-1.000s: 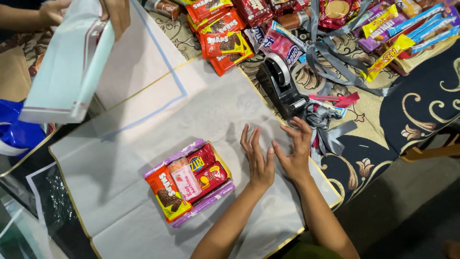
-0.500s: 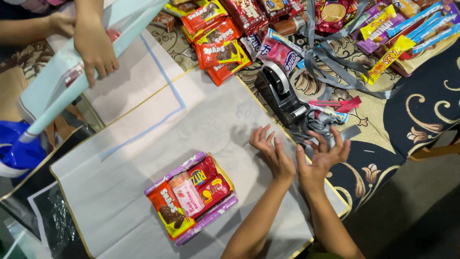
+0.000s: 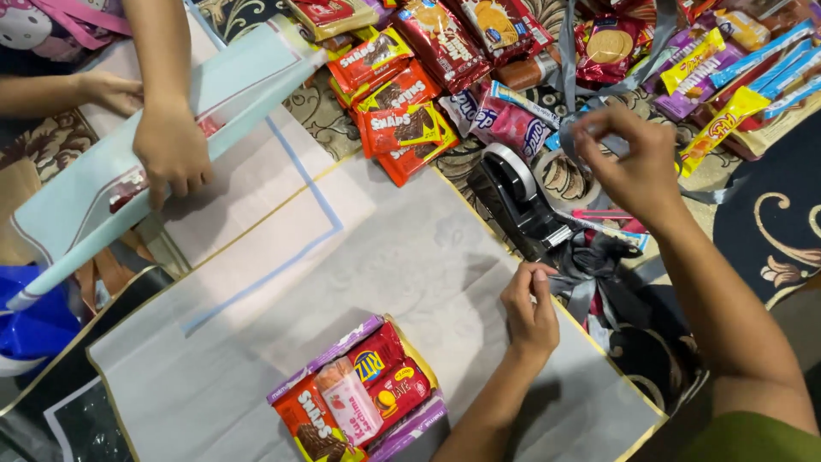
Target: Arranging various snack packages on a white surface and securing them with adhesive tape.
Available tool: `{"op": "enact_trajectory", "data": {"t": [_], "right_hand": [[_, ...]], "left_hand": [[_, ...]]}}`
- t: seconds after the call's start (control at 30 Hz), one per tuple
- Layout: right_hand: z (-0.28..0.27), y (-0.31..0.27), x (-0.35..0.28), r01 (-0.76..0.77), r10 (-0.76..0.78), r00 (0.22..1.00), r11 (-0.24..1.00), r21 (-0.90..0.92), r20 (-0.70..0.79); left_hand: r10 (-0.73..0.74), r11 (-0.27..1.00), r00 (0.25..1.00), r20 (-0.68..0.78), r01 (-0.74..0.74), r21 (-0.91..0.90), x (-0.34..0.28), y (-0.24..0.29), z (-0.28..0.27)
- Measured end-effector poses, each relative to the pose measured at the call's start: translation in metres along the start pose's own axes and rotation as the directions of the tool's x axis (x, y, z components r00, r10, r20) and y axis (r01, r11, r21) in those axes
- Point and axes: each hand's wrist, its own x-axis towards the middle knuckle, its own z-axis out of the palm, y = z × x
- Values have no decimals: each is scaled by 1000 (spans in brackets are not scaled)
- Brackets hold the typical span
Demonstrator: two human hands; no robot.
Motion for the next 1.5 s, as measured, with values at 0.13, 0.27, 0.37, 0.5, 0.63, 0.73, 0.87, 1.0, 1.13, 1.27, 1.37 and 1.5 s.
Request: {"op": "enact_trajectory", "data": {"t": [0.13,0.27,0.37,0.5,0.63,0.73,0.87,1.0,1.13,1.27,1.37,1.5], "right_hand": [[37,4,67,222,-224,972,974,35,72],[87,10,113,412,-390,907,899,-150,157],[118,11,140,693,-608,718,577,-432,340],[156,12,151,467,-154,786,783,-411,599],[187,30,145,231,184,762,818,-527,621],[183,3,151,113,239,762,866,-488,602],[182,0,164,126,341,674,821,-557,655],[187,0,184,202,361,646,769,-607,672],[194,-4,195,186,350,704,748,-637,618],[232,20,184,78,271,853,778,-623,446],[251,34,177,36,210,926,776,-630,312],[242,35,180,-35,178,956,859,-511,235]], "left_hand": [[16,1000,1000,16,-16,-25,-1,4,3],[46,999,997,63,-46,8,-1,11,2],[-18,1000,994,111,21,-21,-2,13,4],[-49,999,989,141,48,9,-1,11,7],[-11,999,986,166,16,-32,-3,13,7],[-30,999,988,148,33,-19,-5,7,11],[-67,998,985,160,68,0,-7,3,12],[-67,997,987,148,70,-11,-7,2,12],[-63,998,988,143,66,-21,-9,6,12],[-40,999,981,191,46,-26,-18,-3,21],[-7,1000,984,180,9,-9,-24,-15,26],[-88,996,980,178,89,1,-18,-6,19]]}}
